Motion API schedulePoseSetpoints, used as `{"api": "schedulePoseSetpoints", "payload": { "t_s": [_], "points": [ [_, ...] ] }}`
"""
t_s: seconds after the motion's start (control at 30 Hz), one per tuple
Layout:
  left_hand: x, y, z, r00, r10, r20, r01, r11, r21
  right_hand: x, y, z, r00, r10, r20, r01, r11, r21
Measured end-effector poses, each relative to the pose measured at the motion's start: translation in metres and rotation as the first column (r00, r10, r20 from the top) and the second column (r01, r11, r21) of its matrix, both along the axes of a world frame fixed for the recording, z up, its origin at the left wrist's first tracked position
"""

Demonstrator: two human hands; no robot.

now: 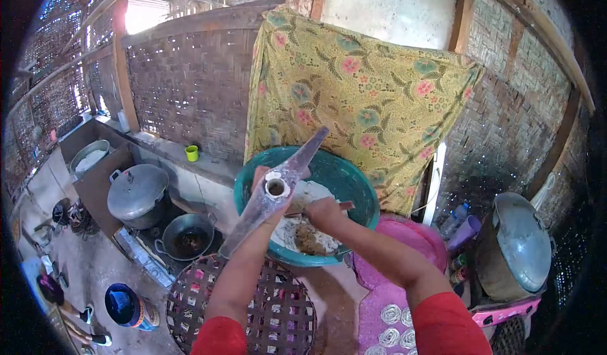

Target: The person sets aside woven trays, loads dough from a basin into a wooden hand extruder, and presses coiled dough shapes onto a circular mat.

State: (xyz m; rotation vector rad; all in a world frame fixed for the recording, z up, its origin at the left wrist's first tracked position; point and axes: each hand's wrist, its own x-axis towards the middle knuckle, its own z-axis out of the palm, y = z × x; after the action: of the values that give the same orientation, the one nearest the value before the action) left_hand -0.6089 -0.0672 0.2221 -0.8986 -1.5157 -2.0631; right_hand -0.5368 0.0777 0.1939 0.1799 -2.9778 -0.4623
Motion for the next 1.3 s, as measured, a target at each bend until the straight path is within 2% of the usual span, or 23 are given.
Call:
{"api": "schedulePoseSetpoints", "payload": {
  "t_s": [0.1, 0.13, 0.17, 0.23, 0.27, 0.3, 0.33, 0.37, 0.4, 0.47, 0.6, 0.73, 0.8, 0.87, 0.9, 0.97, 1.0, 1.03, 1.07, 1.13, 1.17, 1.23, 1.3],
  "points": [
    [-0.004, -0.003, 0.001, 0.986, -0.163, 0.035, 0.159, 0.983, 0.093, -0.013, -0.011, -0.023, 0.998, 0.054, 0.013, -0.054, 0.997, -0.048],
    [-0.008, -0.007, -0.004, 0.99, 0.138, -0.028, -0.141, 0.972, -0.187, -0.016, -0.014, -0.03, 0.998, 0.057, -0.02, -0.059, 0.994, -0.096],
    [-0.012, -0.009, -0.006, 0.903, 0.393, -0.176, -0.43, 0.8, -0.418, -0.019, -0.018, -0.033, 0.997, 0.056, -0.056, -0.064, 0.988, -0.141],
    [-0.019, -0.006, -0.015, 0.898, 0.427, -0.109, -0.426, 0.777, -0.464, -0.025, -0.024, -0.036, 0.999, 0.051, -0.003, -0.051, 0.988, -0.149],
    [-0.034, -0.004, -0.033, 0.723, 0.559, -0.407, -0.69, 0.617, -0.378, -0.027, -0.027, -0.039, 0.998, 0.049, 0.046, -0.041, 0.988, -0.149],
    [-0.038, -0.004, -0.036, 0.447, 0.614, -0.651, -0.88, 0.431, -0.198, -0.029, -0.028, -0.043, 0.998, 0.047, 0.047, -0.039, 0.987, -0.157],
    [-0.039, -0.001, -0.039, 0.696, 0.557, -0.454, -0.714, 0.605, -0.353, -0.031, -0.029, -0.047, 0.996, 0.066, 0.056, -0.053, 0.979, -0.194],
    [-0.029, -0.001, -0.027, 0.696, 0.552, -0.46, -0.714, 0.604, -0.355, -0.033, -0.03, -0.05, 0.995, 0.083, 0.062, -0.067, 0.971, -0.231],
    [-0.013, -0.002, -0.009, 0.811, 0.475, -0.342, -0.58, 0.731, -0.359, -0.032, -0.03, -0.054, 0.995, 0.082, 0.06, -0.066, 0.969, -0.237],
    [-0.004, -0.002, -0.001, 0.899, 0.371, -0.231, -0.432, 0.837, -0.337, -0.028, -0.033, -0.055, 0.996, 0.085, 0.033, -0.077, 0.975, -0.211],
    [-0.009, -0.005, -0.009, 0.853, 0.377, -0.361, -0.503, 0.781, -0.37, -0.007, -0.044, -0.033, 0.989, 0.061, 0.133, -0.011, 0.937, -0.35],
    [-0.002, -0.001, -0.004, 0.885, 0.302, -0.355, -0.406, 0.873, -0.269, 0.025, -0.031, -0.002, 0.962, 0.011, 0.273, 0.093, 0.926, -0.366],
    [-0.006, 0.0, -0.003, 0.895, 0.267, -0.357, -0.317, 0.944, -0.09, 0.038, -0.008, 0.005, 0.946, 0.098, 0.307, 0.052, 0.893, -0.447],
    [-0.002, -0.001, 0.001, 0.851, 0.288, -0.438, -0.359, 0.929, -0.087, 0.051, 0.026, 0.032, 0.872, 0.362, 0.329, -0.087, 0.777, -0.624],
    [0.0, 0.0, 0.003, 0.805, 0.299, -0.512, -0.396, 0.914, -0.088, 0.065, 0.036, 0.05, 0.857, 0.393, 0.333, -0.058, 0.716, -0.696],
    [-0.013, 0.014, -0.025, 0.867, 0.282, -0.41, -0.334, 0.941, -0.057, 0.091, 0.061, 0.072, 0.856, 0.436, 0.278, -0.027, 0.575, -0.818],
    [-0.017, 0.015, -0.033, 0.941, 0.134, -0.311, -0.186, 0.972, -0.144, 0.103, 0.071, 0.082, 0.868, 0.446, 0.22, -0.034, 0.494, -0.869],
    [-0.021, 0.018, -0.039, 0.98, -0.018, -0.197, -0.025, 0.977, -0.214, 0.114, 0.08, 0.095, 0.869, 0.44, 0.224, -0.035, 0.506, -0.862],
    [0.005, 0.01, -0.007, 0.886, 0.083, -0.456, -0.226, 0.936, -0.27, 0.128, 0.083, 0.116, 0.898, 0.376, 0.229, -0.021, 0.556, -0.831],
    [-0.015, 0.018, -0.023, 0.818, 0.086, -0.569, -0.294, 0.913, -0.284, 0.139, 0.083, 0.144, 0.923, 0.306, 0.232, 0.0, 0.605, -0.797],
    [-0.017, 0.017, -0.024, 0.736, 0.075, -0.673, -0.365, 0.881, -0.3, 0.141, 0.083, 0.153, 0.886, 0.224, 0.407, 0.26, 0.487, -0.834],
    [-0.018, 0.021, -0.025, 0.747, 0.015, -0.664, -0.326, 0.879, -0.347, 0.137, 0.09, 0.16, 0.797, 0.166, 0.58, 0.51, 0.33, -0.795],
    [-0.006, 0.023, -0.009, 0.756, -0.133, -0.641, -0.215, 0.874, -0.435, 0.119, 0.086, 0.166, 0.919, 0.121, 0.374, 0.168, 0.739, -0.652]
  ]
}}
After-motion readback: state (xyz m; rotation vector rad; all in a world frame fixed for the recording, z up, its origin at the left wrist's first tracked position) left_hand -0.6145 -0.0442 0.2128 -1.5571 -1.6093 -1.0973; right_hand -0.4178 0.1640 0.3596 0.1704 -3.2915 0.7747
